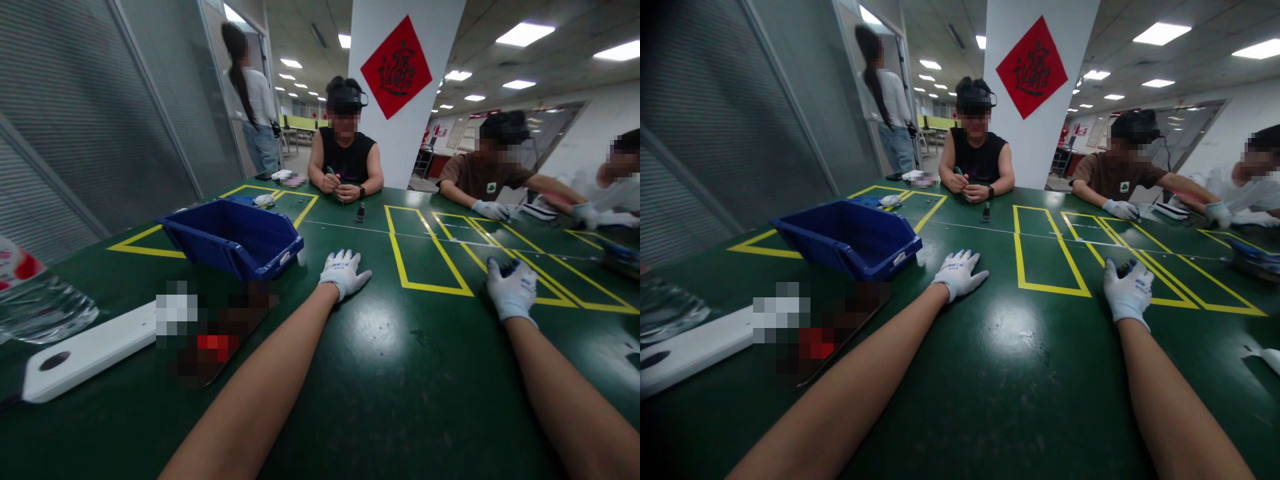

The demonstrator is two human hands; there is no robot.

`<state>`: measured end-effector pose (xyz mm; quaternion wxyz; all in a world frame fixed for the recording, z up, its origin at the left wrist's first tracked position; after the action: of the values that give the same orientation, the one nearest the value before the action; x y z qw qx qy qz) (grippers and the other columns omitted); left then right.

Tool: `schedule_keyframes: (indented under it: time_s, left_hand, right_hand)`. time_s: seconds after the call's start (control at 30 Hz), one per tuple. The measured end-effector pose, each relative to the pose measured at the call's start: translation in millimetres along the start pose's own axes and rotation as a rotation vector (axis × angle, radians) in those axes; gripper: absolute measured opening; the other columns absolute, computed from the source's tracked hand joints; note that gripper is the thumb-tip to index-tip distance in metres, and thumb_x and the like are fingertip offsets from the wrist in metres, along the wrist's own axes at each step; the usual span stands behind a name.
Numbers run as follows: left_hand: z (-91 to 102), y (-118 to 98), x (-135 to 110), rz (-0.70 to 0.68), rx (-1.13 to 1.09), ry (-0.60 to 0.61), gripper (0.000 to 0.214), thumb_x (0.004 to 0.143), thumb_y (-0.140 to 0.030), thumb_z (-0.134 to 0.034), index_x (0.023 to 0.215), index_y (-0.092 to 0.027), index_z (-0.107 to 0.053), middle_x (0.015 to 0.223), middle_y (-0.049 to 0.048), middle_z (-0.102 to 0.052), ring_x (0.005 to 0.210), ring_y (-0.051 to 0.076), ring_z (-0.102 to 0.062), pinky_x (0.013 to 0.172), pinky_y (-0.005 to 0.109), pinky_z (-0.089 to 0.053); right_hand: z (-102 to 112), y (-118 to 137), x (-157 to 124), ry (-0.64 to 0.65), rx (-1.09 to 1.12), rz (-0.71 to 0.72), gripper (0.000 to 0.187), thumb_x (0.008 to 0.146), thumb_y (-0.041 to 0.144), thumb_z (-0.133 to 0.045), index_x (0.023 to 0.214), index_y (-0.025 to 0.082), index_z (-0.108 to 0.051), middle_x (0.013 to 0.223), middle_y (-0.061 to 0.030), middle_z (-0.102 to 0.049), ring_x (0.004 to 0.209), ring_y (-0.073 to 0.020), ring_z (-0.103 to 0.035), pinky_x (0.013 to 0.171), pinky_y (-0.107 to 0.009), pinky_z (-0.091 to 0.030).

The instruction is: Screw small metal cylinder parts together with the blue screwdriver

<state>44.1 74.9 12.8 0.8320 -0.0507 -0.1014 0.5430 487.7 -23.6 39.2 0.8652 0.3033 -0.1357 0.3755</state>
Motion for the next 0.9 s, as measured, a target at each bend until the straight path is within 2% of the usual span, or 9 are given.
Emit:
schedule_keyframes:
  time_s: [0.1,0.23,0.33,0.4,0.47,0.6,0.67,0.77,0.9]
  left_hand:
    - [0.9,-0.8,1.6,-0.015,-0.017,-0.021,0.078,0.083,-0.072,-0.025,0.142,-0.022,-0.036,0.15,0.0129,-0.031,0.139,0.031,-0.023,0.111,0.049,-0.015]
    - [0.8,-0.1,0.0,-0.022,-0.03,-0.027,0.077,0.083,-0.071,-0.028,0.141,-0.021,-0.038,0.15,0.0136,-0.031,0.139,0.031,-0.023,0.111,0.05,-0.015]
    - [3.2,-0.3,-0.9,-0.024,-0.047,-0.037,0.077,0.083,-0.071,-0.03,0.14,-0.02,-0.039,0.149,0.0143,-0.033,0.139,0.032,-0.025,0.111,0.05,-0.015]
    - [7.7,-3.3,-1.2,-0.045,-0.095,-0.057,0.077,0.083,-0.071,-0.031,0.14,-0.02,-0.041,0.147,0.0134,-0.036,0.138,0.031,-0.028,0.112,0.049,-0.017]
    - [13.6,-10.1,-1.6,-0.099,-0.209,-0.078,0.073,0.085,-0.068,-0.031,0.14,-0.021,-0.041,0.145,0.0103,-0.041,0.135,0.027,-0.034,0.112,0.043,-0.023]
    - [31.1,-25.4,-6.0,-0.267,-0.503,-0.158,0.061,0.092,-0.054,-0.028,0.139,-0.019,-0.043,0.141,0.0055,-0.047,0.129,0.017,-0.044,0.108,0.028,-0.033]
    - [38.0,-25.1,-8.7,-0.307,-0.58,-0.199,0.054,0.094,-0.047,-0.027,0.135,-0.019,-0.047,0.139,0.0038,-0.05,0.128,0.015,-0.045,0.108,0.028,-0.034]
    - [42.2,-13.2,-11.3,-0.269,-0.631,-0.224,0.047,0.094,-0.038,-0.028,0.13,-0.021,-0.053,0.135,0.0018,-0.054,0.124,0.016,-0.05,0.107,0.03,-0.037]
    - [50.2,0.3,-21.7,-0.216,-0.677,-0.29,0.05,0.094,-0.039,-0.026,0.13,-0.018,-0.053,0.132,0.0037,-0.056,0.121,0.017,-0.052,0.104,0.032,-0.04]
  right_hand:
    - [2.1,-4.3,1.6,-0.038,-0.028,-0.065,0.087,0.072,0.078,-0.04,0.128,0.011,-0.046,0.122,-0.0259,-0.046,0.11,-0.0383,-0.049,0.085,-0.047,-0.043]
    - [-24.8,-15.1,13.5,0.204,-0.111,-0.077,0.085,0.066,0.073,-0.053,0.119,0.007,-0.053,0.11,-0.0273,-0.055,0.099,-0.0408,-0.055,0.077,-0.05,-0.044]
    - [-28.4,1.9,10.0,0.223,-0.106,0.03,0.071,0.07,0.067,-0.053,0.109,0.008,-0.059,0.1,-0.0232,-0.06,0.091,-0.0358,-0.058,0.076,-0.045,-0.044]
    - [-25.9,35.0,-10.7,0.22,-0.025,0.135,0.062,0.072,0.065,-0.054,0.102,0.011,-0.062,0.094,-0.0182,-0.063,0.086,-0.0305,-0.059,0.075,-0.041,-0.045]
    - [-23.3,86.6,-49.9,0.258,0.112,0.282,0.055,0.075,0.064,-0.052,0.097,0.014,-0.062,0.089,-0.0128,-0.064,0.081,-0.0254,-0.06,0.073,-0.037,-0.045]
    - [-17.4,212.9,-166.4,0.439,0.36,0.715,0.047,0.077,0.06,-0.055,0.096,0.018,-0.061,0.092,-0.0073,-0.064,0.082,-0.0205,-0.059,0.074,-0.033,-0.047]
    - [-16.1,255.5,-213.1,0.504,0.394,0.829,0.042,0.079,0.054,-0.057,0.101,0.02,-0.06,0.097,-0.0075,-0.063,0.086,-0.0211,-0.06,0.075,-0.034,-0.047]
    - [-18.6,281.2,-240.7,0.527,0.355,0.812,0.046,0.079,0.053,-0.058,0.112,0.022,-0.057,0.106,-0.0101,-0.06,0.091,-0.0263,-0.061,0.076,-0.039,-0.048]
    - [-19.4,272.2,-233.7,0.519,0.289,0.788,0.077,0.067,0.069,-0.062,0.128,0.025,-0.048,0.114,-0.0124,-0.054,0.09,-0.0306,-0.061,0.072,-0.043,-0.05]
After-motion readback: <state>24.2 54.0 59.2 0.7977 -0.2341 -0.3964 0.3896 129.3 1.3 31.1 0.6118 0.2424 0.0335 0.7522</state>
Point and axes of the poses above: each hand's wrist, its own x-axis towards the middle knuckle, its own z-axis out of the back of the hand, y = z × x, the point moved 9 cm from there along x, towards the middle knuckle
